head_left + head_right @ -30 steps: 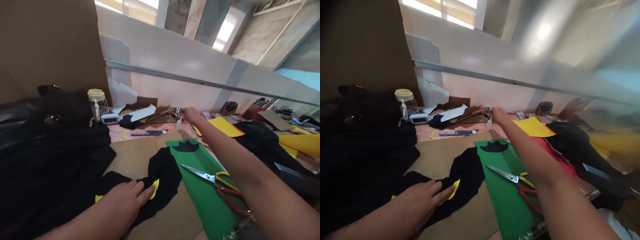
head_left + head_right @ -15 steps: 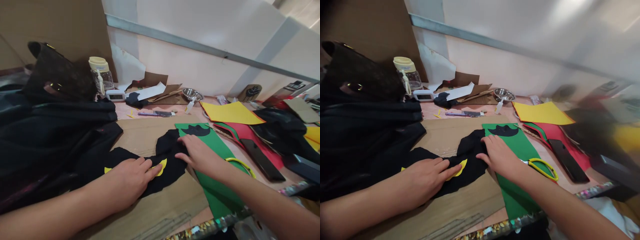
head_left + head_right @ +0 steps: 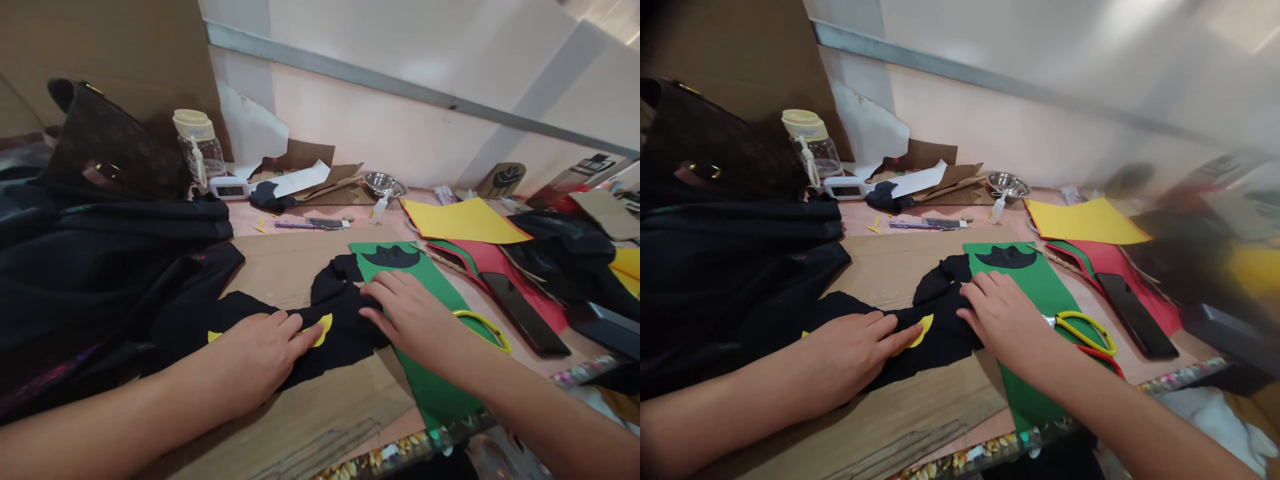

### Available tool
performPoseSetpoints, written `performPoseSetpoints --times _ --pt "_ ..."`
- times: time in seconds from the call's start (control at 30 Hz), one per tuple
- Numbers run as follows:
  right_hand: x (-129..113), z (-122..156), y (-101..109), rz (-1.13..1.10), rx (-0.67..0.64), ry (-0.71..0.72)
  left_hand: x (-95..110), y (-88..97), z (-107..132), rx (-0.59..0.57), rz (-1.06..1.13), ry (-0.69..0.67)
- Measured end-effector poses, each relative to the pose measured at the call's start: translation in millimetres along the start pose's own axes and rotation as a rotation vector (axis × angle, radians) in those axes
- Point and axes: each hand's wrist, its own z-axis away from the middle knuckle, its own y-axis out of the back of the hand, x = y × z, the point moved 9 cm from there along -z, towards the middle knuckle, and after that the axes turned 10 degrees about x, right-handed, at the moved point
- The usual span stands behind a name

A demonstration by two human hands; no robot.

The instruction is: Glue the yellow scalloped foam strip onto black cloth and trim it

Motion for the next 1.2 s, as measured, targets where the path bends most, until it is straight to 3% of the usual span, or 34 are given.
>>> performPoseSetpoints --times 0.07,0.17,0.27,0.37,0.77,0.9,1.03,1.2 --pt "-12 -5 4 -0.115 0.017 0.093 0 -0.1 0 0.008 0.004 0.001" --pt "-34 2 -14 -0.226 -0.119 0.243 0 0.8 0 0.032 -0.005 -0.002" --pt "-35 16 -39 -0.268 -0.243 0.204 1 1.6 1 0.039 -0.011 -0.009" --pt "-31 27 -52 -0.304 -0.289 0.146 2 3.4 2 0.035 -0.026 -0.020" --pt "-11 25 -54 -0.182 -0.323 0.086 4 2.4 3 -0.044 -0.004 -0.015" --pt "-21 19 -40 -0.120 -0.263 0.109 3 3.3 3 -0.036 0.006 -0.002" --pt "-36 17 -36 -0.169 -0.316 0.162 3 0.7 5 -0.034 -0.011 -0.017" --pt "-22 18 -43 -0.139 -0.316 0.088 5 0.6 2 -0.027 0.013 -0.012"
